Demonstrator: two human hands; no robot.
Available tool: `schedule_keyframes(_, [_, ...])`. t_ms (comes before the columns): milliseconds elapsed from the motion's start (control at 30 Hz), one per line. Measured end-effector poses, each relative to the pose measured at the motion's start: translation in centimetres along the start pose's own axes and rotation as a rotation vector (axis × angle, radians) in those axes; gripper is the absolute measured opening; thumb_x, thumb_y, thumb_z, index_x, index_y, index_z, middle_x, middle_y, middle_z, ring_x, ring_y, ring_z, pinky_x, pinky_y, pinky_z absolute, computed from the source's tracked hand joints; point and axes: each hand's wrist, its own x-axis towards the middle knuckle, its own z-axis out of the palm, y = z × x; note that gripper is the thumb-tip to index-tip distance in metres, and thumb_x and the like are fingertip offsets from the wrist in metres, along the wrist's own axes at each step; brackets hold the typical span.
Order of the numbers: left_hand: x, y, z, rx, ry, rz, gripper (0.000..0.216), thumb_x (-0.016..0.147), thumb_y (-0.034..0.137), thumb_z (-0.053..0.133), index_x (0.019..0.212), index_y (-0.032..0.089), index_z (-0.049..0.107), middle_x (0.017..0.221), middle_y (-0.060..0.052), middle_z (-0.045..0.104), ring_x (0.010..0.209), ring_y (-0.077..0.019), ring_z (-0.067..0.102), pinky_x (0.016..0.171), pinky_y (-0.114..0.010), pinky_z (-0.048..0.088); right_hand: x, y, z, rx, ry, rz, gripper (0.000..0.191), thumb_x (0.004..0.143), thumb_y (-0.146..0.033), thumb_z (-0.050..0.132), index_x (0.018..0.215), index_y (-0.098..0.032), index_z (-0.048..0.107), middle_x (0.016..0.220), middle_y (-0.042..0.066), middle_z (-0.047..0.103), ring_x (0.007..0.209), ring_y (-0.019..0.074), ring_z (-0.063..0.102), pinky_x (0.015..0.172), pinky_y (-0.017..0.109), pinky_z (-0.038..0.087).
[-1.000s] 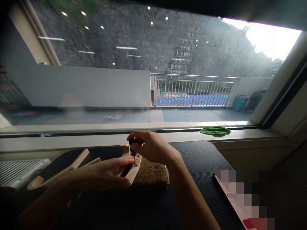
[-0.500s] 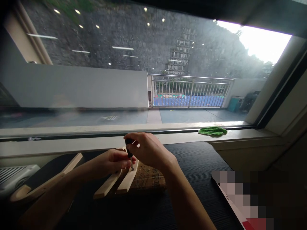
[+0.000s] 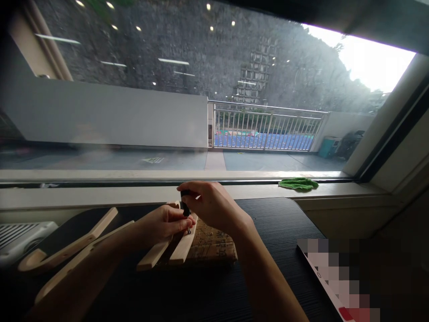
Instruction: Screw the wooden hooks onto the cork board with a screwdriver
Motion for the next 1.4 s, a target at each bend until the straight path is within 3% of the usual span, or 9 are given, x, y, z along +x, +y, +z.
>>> schedule_keyframes(300, [0.5,-1.5,0.6,-0.068,-0.006,-0.018,0.040,0.076,0.048,0.052,0.085,0.013,0.069,0.073,-0.004,0.064,0.072,-0.0179,0.056,0.065,-0.027,0.042,0.0,0.4,-0.3,-0.011,0.004,-0.002,0.025,0.081,-0.024,0.055,0.105,-0.020,0.062,0.090,0.004,0.065,0.080,0.0139,0.060,0.071,0.028,0.046])
schedule_keyframes(533, [0.6,-1.7,0.7,-0.056,-0.011,0.038,0.038,0.078,0.047,0.050,0.075,0.014,0.067,0.080,-0.005,0.065,0.080,-0.0189,0.055,0.070,-0.027,0.041,0.2,0.5,0.0,-0.129,0.077,0.002,0.019,0.076,-0.032,0.062,0.089,-0.018,0.060,0.074,-0.001,0.061,0.065,0.0093,0.052,0.059,0.023,0.039])
schedule_keyframes(633, [0.5,-1.4,0.6,-0.069,-0.031,0.030,0.037,0.079,0.046,0.050,0.077,0.013,0.067,0.083,-0.005,0.065,0.080,-0.0181,0.056,0.070,-0.026,0.042,0.2,0.3,0.0,-0.112,0.069,0.008,0.019,0.077,-0.032,0.061,0.089,-0.018,0.060,0.076,0.000,0.062,0.066,0.0093,0.053,0.059,0.023,0.040])
schedule_keyframes(833, [-0.1,0.0,0.2,-0.037,-0.028,-0.033,0.036,0.076,0.047,0.053,0.083,0.015,0.069,0.078,-0.004,0.065,0.079,-0.0198,0.057,0.069,-0.027,0.042,-0.1,0.2,-0.4,-0.027,-0.021,-0.038,0.030,0.083,-0.024,0.050,0.112,-0.020,0.057,0.091,0.003,0.065,0.076,0.0113,0.059,0.069,0.026,0.045])
schedule_keyframes(1200, [0.0,-0.1,0.4,-0.041,-0.021,-0.011,0.033,0.078,0.041,0.052,0.086,0.014,0.070,0.079,-0.004,0.065,0.085,-0.0201,0.056,0.075,-0.027,0.042,-0.1,0.6,-0.6,-0.025,-0.021,-0.020,0.029,0.083,-0.020,0.050,0.109,-0.021,0.061,0.093,0.003,0.066,0.080,0.0126,0.060,0.072,0.027,0.047])
schedule_keyframes(1400, [0.0,-0.1,0.4,-0.088,-0.044,-0.034,0.035,0.078,0.041,0.053,0.090,0.013,0.068,0.091,-0.006,0.066,0.088,-0.0212,0.058,0.077,-0.029,0.043,0.0,0.8,-0.4,-0.035,-0.003,-0.040,0.023,0.081,-0.022,0.054,0.103,-0.019,0.061,0.084,0.002,0.065,0.075,0.0111,0.058,0.069,0.026,0.045])
